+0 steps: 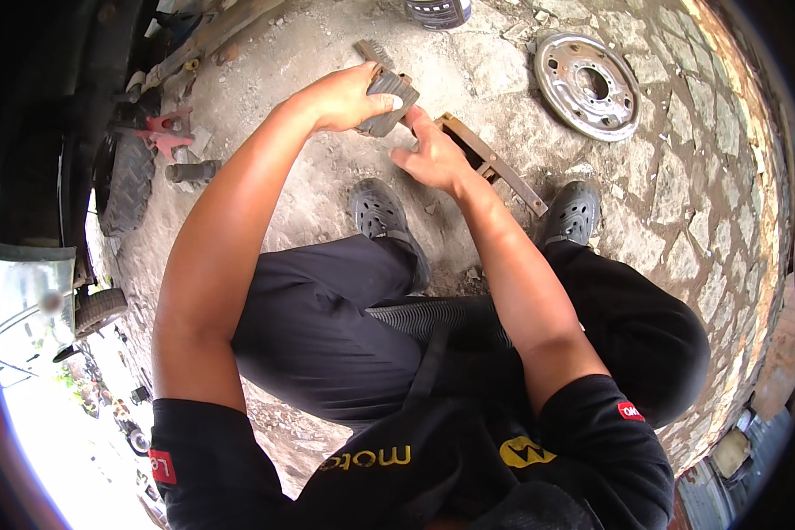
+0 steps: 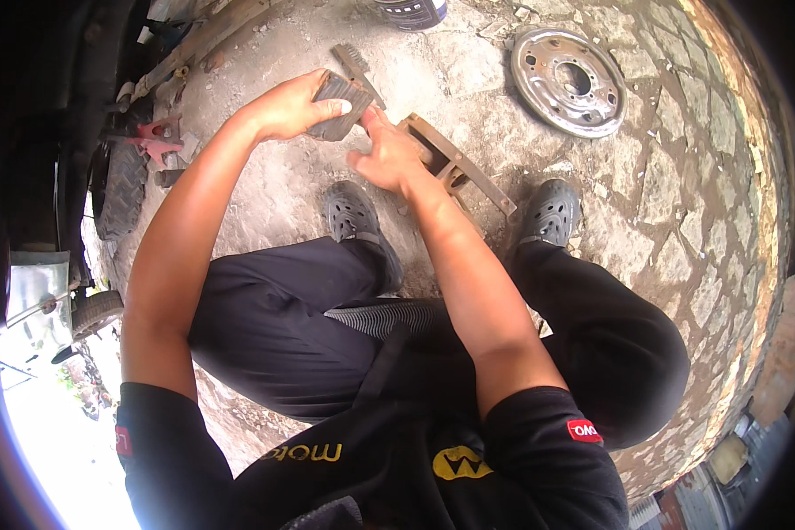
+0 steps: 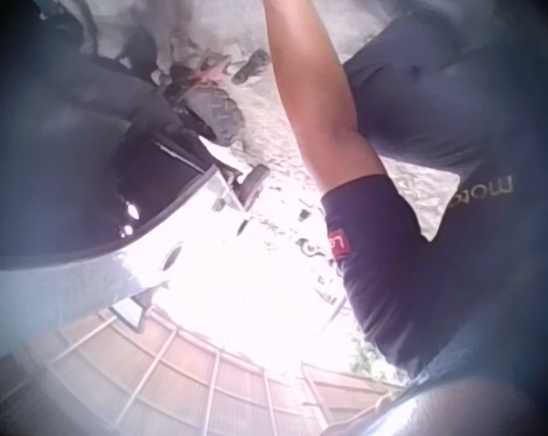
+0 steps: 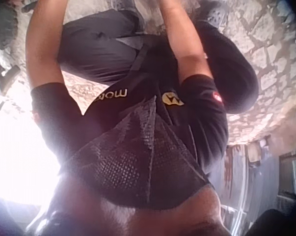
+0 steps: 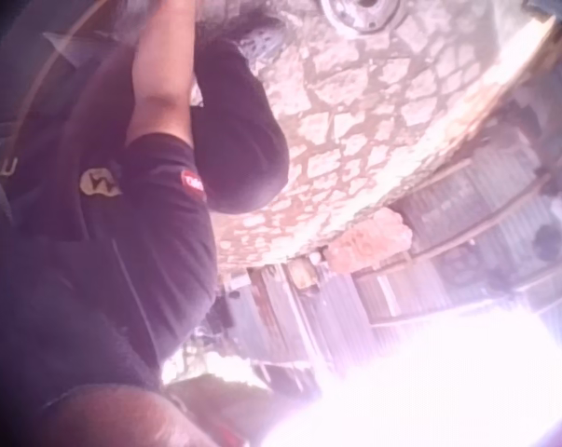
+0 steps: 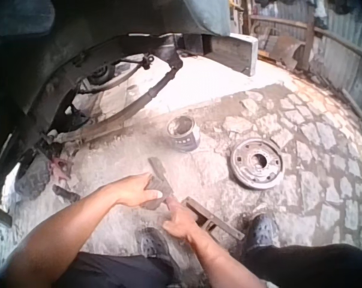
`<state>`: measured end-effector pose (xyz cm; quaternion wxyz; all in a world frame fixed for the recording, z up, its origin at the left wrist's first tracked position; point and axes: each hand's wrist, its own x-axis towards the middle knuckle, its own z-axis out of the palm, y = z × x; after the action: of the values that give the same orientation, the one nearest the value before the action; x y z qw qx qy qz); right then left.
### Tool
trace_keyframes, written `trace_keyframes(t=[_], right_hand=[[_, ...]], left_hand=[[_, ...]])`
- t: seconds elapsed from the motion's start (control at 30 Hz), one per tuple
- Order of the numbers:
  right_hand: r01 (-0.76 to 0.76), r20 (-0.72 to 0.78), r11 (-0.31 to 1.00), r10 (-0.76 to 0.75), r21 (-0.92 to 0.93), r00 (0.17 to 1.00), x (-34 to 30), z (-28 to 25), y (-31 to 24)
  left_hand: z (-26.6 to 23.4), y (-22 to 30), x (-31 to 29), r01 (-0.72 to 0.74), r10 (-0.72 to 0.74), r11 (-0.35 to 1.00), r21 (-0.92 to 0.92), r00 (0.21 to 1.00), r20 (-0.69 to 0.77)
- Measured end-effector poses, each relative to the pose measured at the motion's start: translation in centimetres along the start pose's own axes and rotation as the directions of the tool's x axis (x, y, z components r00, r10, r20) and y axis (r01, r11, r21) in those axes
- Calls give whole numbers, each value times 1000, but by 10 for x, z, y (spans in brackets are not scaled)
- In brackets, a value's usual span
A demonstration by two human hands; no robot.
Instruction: The person sits on the ground and scrubs a curved metal part with a wire brush, repeatedly turning it to clean different surfaces. A metal hub and a small container are visible nearby.
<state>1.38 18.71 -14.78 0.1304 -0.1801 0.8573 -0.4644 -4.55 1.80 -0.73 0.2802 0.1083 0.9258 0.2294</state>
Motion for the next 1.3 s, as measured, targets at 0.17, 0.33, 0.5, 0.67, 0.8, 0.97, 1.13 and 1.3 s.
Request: trace_keyframes(t=[0.17,0.33,0.5,0.67,0.8,0.97,1.13,1.3], right_hand=[[-133,37,989,131,62,991,-9,-12,15],[16,-105,995,-6,97,995,-9,4,4],[-81,-85,995,86,58,993,-9,4,8],[-90,-101,996,92,21,991,-9,6,9],[10,-172,990,14,139,985,-15,5,-8],[-203,-4,979,203,35,979,-18,-10,14],[-31,-108,983,51,182,993,-15,1,3],[-175,-25,981,177,88,984,-12,3,35]], left_hand=[[2,1,1,-19,19,1000,7,1000,-25],[5,-5,5,-34,34,999,-13,999,-33],[4,3,5,-4,4,1000,7,1000,-9],[3,4,4,26,-24,998,63,999,-31],[-1,11,2,25,-25,1000,1,999,23],[2,6,2,14,-11,995,103,999,-39],[-1,9,3,8,-9,998,57,1000,7],[1,16,2,8,-1,992,125,999,-54]])
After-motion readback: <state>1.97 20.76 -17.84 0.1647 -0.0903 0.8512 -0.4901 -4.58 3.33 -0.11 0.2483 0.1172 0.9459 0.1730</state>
